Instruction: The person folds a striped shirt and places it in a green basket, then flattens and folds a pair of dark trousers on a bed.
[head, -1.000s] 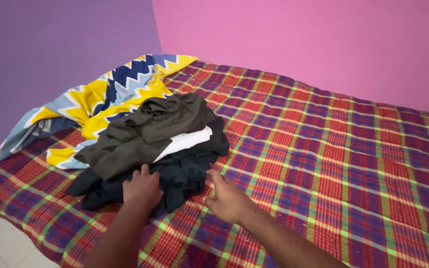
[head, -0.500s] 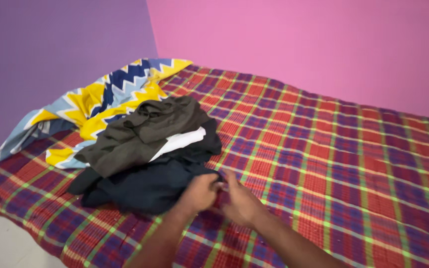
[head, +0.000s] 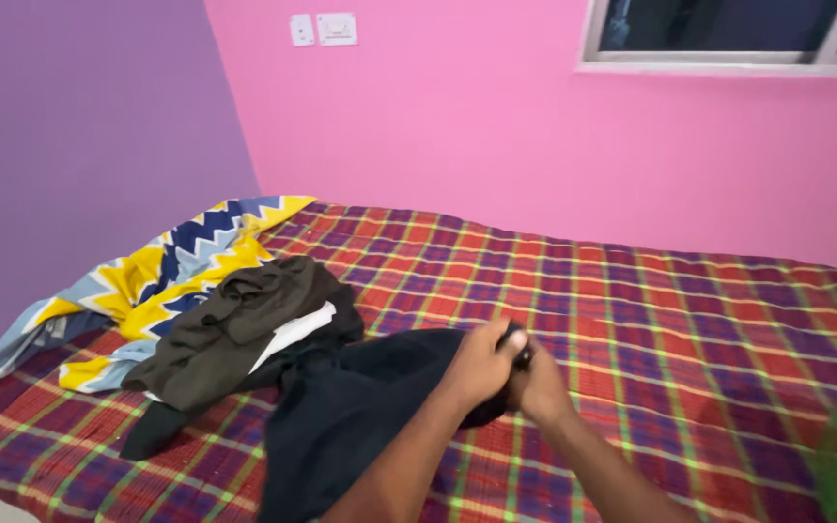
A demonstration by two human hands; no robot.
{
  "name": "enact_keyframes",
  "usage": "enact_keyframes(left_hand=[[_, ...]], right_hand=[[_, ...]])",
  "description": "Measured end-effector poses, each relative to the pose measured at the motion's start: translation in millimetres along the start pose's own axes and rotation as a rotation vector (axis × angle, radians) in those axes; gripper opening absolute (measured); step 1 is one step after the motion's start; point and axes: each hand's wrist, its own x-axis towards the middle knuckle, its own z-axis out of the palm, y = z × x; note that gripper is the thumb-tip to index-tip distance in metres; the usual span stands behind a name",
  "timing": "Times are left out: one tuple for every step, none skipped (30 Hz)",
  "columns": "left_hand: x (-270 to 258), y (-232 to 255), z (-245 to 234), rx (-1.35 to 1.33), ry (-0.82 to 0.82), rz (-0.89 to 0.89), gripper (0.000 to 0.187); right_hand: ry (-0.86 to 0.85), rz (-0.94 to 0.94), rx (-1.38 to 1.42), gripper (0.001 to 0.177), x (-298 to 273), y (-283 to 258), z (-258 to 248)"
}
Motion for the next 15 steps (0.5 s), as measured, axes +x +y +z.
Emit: enact_keyframes(left_hand=[[11,14,8,-0.070,0.004,0.046,0.021],[20,28,16,-0.072,-0.005,0.055,0.021],[29,43,23,-0.142,0.009,0.076,0.021],[37,59,29,-0.214,0.020,0.099,0.022],[45,75,34,-0.217,0.009,0.108,0.022],[50,90,40,-0.220,0.046,0.055,0.023],[54,104,45,-0.222,0.083,0.001,0.025],[58,119,50,-0.228,0.075,0.006,0.025],[61,132,56,-0.248,0.062,0.017,0.024],[61,143,61,-0.268,0.055,0.025,0.023],[59,153,66,-0.274,0.052,0.026,0.023],[58,160,71,-0.299,0.052,0.009,0.024],[57,166,75,-0.324,0.052,-0.008,0.025],[57,169,77,-0.329,0.049,-0.007,0.025],[58,170,77,-0.179,0.100,0.004,0.029]], right_hand=[[0.095,0.086,0.006,0.054,-5,-8,-13],[0.107,0.083,0.008,0.054,-12,-17,-24],[0.162,0.010,0.138,0.059,-18,-26,-37],[0.220,-0.065,0.268,0.064,-26,-36,-50],[0.234,-0.070,0.270,0.064,-36,-44,-62],[0.244,-0.113,0.334,0.059,-49,-49,-74],[0.253,-0.158,0.397,0.059,-61,-54,-82],[0.263,-0.160,0.394,0.059,-71,-58,-86],[0.307,-0.308,0.222,0.067,-82,-61,-90],[0.339,-0.452,0.044,0.082,-91,-61,-94],[0.343,-0.451,0.038,0.082,-100,-61,-100],[0.458,-0.486,-0.119,0.079,-108,-60,-107],[0.571,-0.518,-0.279,0.077,-114,-59,-114],[0.574,-0.516,-0.284,0.077,-116,-59,-121],[0.600,-0.353,-0.353,0.053,-116,-60,-129]])
